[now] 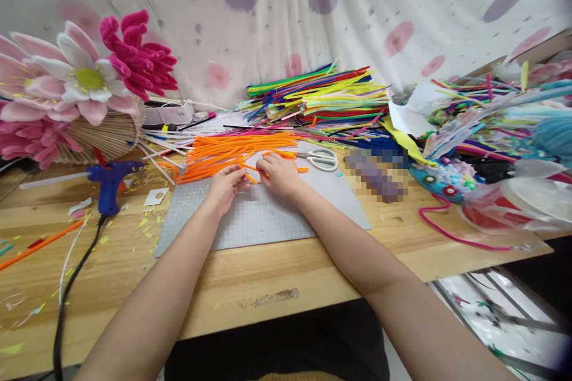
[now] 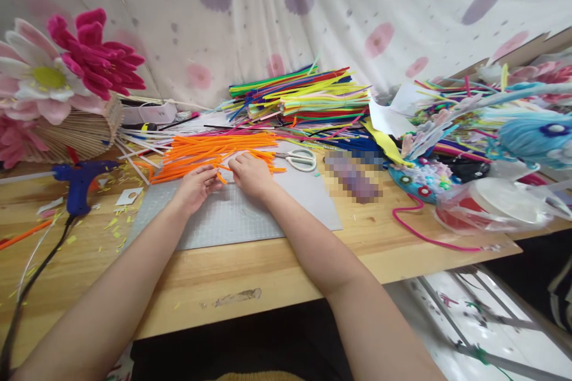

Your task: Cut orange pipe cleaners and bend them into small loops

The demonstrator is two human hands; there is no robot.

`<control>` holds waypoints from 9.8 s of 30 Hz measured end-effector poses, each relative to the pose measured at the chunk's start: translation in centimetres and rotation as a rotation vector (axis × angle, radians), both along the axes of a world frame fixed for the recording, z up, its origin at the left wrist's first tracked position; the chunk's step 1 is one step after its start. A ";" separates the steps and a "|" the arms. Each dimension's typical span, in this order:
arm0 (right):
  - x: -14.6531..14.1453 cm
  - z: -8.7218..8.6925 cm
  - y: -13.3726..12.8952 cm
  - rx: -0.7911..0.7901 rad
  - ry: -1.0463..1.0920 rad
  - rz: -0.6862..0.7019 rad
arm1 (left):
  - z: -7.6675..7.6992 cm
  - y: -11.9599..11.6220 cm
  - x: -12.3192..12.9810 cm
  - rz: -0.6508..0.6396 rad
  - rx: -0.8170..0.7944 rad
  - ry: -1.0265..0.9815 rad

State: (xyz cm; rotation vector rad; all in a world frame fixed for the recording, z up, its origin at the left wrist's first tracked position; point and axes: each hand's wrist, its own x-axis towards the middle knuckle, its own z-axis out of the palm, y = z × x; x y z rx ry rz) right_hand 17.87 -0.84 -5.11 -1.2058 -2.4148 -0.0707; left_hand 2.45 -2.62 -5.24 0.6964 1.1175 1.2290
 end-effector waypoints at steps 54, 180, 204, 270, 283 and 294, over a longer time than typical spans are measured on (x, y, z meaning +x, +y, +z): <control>0.8 0.5 1.1 0.081 0.175 -0.117 | -1.0 1.4 -3.6 0.227 0.697 1.347; -0.2 -0.1 1.2 -0.903 0.946 0.098 | -0.2 -1.0 0.4 -0.386 0.104 0.253; -0.7 -0.7 1.0 -0.770 0.863 0.189 | -0.9 -0.8 0.8 -0.364 0.114 0.394; -0.1 -0.2 1.3 -1.224 1.580 0.090 | -0.5 -1.3 1.7 -0.441 0.100 0.210; -1.0 -0.2 0.9 -1.078 1.417 0.045 | -1.1 -1.5 2.2 -0.402 0.073 0.138; 0.1 0.0 1.2 -1.308 1.535 0.124 | -0.4 -1.4 1.5 -0.452 -0.001 0.014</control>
